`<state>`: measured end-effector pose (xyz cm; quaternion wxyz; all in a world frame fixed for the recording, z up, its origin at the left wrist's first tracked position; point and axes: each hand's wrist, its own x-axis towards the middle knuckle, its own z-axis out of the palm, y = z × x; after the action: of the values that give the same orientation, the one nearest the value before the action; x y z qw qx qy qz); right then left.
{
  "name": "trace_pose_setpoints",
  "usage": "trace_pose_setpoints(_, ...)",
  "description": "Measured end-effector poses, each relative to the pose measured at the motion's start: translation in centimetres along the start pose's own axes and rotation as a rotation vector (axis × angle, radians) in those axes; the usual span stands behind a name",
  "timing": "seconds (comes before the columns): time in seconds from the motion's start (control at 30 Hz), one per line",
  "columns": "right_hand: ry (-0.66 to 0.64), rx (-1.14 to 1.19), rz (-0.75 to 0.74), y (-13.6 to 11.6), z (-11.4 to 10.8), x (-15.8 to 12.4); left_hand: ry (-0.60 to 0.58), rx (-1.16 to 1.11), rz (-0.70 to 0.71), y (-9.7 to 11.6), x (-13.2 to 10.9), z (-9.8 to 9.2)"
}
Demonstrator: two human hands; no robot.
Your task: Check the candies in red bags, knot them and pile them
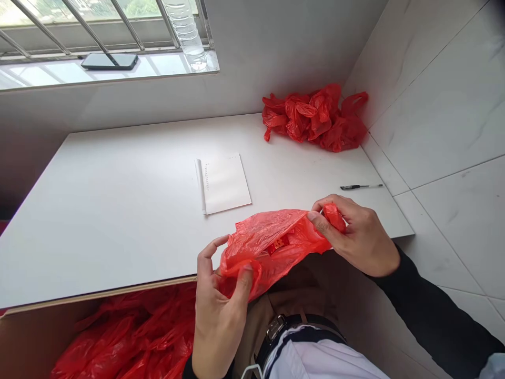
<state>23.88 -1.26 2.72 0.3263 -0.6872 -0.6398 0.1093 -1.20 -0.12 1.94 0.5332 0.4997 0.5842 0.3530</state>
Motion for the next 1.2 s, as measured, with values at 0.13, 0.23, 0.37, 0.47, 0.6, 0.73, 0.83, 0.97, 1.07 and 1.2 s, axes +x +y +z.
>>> trace_pose_setpoints(0.13, 0.057, -0.020, 0.016, -0.1, -0.1, 0.1, -0.028, 0.098, 0.061, 0.3, -0.2, 0.2)
trace_pose_setpoints(0.23, 0.061, -0.043, 0.050, 0.0, -0.1, 0.0, 0.041, 0.169, 0.059, 0.4, -0.2, 0.1)
trace_pose_setpoints(0.37, 0.048, -0.055, 0.054, -0.1, -0.1, -0.2, 0.164, 0.158, 0.049, 0.1, -0.2, 0.1)
trace_pose_setpoints(0.47, 0.035, -0.042, 0.038, -0.4, -0.1, -0.4, 0.241, 0.182, 0.134, -0.4, -0.5, 0.3)
trace_pose_setpoints(0.6, 0.021, -0.018, 0.016, -0.7, 0.0, -0.7, 0.291, 0.319, 0.350, -0.8, -1.5, 0.8)
trace_pose_setpoints(0.73, -0.004, 0.006, 0.017, -0.9, -0.1, -0.9, 0.269, 0.269, 0.400, -0.2, -2.1, 1.7)
trace_pose_setpoints(0.83, -0.015, 0.028, 0.019, -1.0, -0.2, -1.0, 0.420, -0.048, 0.388, 0.7, -2.2, 2.1)
trace_pose_setpoints(0.97, -0.021, 0.035, 0.029, -1.0, -0.3, -0.9, 0.301, -0.155, 0.280, 0.9, -2.1, 1.7)
trace_pose_setpoints(1.07, -0.026, 0.036, 0.045, -0.9, -0.2, -0.7, 0.234, -0.207, 0.284, 0.5, -1.7, 1.2)
trace_pose_setpoints(1.2, -0.020, -0.017, 0.063, -1.3, -1.3, -0.8, 0.251, -0.369, 0.184, 0.9, -1.0, 0.8)
